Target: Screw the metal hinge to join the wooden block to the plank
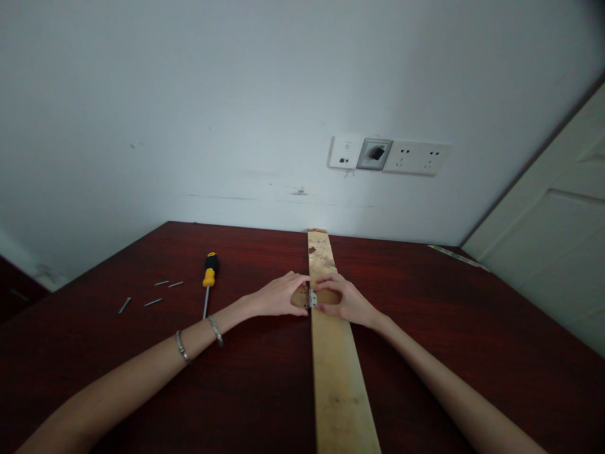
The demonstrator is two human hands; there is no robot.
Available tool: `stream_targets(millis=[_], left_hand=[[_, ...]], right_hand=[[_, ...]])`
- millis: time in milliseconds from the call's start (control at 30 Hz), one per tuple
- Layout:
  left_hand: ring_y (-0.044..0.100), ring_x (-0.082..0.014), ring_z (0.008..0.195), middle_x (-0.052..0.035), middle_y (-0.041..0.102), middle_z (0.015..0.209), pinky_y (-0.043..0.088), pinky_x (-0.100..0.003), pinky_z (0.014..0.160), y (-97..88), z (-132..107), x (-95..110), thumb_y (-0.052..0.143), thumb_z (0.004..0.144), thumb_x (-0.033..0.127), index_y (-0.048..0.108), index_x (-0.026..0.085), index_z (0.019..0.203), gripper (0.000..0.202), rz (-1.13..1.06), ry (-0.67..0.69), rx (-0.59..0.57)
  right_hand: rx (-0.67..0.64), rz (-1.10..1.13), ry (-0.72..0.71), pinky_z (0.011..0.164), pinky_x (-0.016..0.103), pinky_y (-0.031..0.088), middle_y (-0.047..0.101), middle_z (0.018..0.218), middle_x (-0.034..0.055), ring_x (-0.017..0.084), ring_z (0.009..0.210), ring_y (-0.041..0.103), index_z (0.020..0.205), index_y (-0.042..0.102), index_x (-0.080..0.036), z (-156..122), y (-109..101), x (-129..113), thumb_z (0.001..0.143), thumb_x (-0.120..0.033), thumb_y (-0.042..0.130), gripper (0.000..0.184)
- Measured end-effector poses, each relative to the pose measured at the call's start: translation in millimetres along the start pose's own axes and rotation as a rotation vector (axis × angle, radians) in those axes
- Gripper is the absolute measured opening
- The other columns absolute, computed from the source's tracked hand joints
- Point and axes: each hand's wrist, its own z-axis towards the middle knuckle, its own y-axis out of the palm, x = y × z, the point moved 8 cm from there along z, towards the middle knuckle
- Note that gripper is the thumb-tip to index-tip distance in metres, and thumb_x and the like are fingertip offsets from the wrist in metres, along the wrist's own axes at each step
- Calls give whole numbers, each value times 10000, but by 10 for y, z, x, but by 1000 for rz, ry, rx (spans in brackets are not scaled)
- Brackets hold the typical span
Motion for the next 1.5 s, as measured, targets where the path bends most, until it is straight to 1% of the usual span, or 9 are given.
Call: stream_targets(millis=[167,333,633,800,1000,1167,1300,1433,1500], left_hand=[[526,-266,1003,-97,537,1107,441,-374,833,-13,-2,7,759,652,347,456,201,1232,670,-23,8,13],[509,-270,1035,-104,529,1125,436,-381,861,-15,-6,18,766,654,350,434,188,1253,704,-26,21,14],[503,-268,1047,-113,529,1131,433,-391,887,-23,-2,21,772,650,353,434,171,1262,723,-28,23,13],[513,-237,1025,-100,542,1106,442,-372,888,-81,-20,74,733,704,367,467,180,1226,615,-47,96,95],[530,-196,991,-84,614,1010,444,-347,891,-371,-59,290,555,858,279,584,158,1059,236,-80,258,319],[545,-180,977,-73,618,1021,464,-338,846,-877,-205,319,537,858,231,586,167,1054,212,-50,184,476],[557,-157,895,-63,614,977,470,-293,770,-1262,-472,-13,532,836,219,613,156,973,171,49,55,471],[538,-132,715,-44,575,832,436,-261,678,-1500,-913,-691,537,790,239,638,131,845,158,238,-194,349],[527,-134,680,-39,565,797,412,-249,638,-1526,-1188,-1032,531,767,245,642,130,812,167,322,-321,248]], right_hand=[[-2,0,-1,938,391,433,602,1089,60,209,1024,563,990,657,-230,8,2,3,696,-290,715,306],[52,28,32,931,386,433,622,1068,55,197,1007,571,991,654,-227,-3,-20,44,788,-285,621,213],[69,32,31,925,390,434,636,1056,46,201,1002,577,980,659,-238,-16,-26,58,766,-275,634,218],[71,25,43,933,388,431,639,1065,51,202,1010,576,968,660,-231,-16,-20,53,779,-283,622,200],[178,5,27,874,385,453,648,995,64,209,954,585,954,651,-218,-58,-57,63,841,-309,541,182],[266,19,34,837,380,453,643,944,67,217,911,578,920,648,-214,-107,-135,66,846,-311,527,172],[295,33,36,830,375,445,646,926,65,227,915,573,896,653,-216,-127,-160,84,835,-327,533,174],[276,99,143,822,368,443,661,941,70,236,907,589,862,664,-202,-121,-136,226,818,-375,541,217],[294,173,229,820,366,446,675,934,73,247,910,599,833,670,-194,-128,-143,320,799,-411,550,249]])
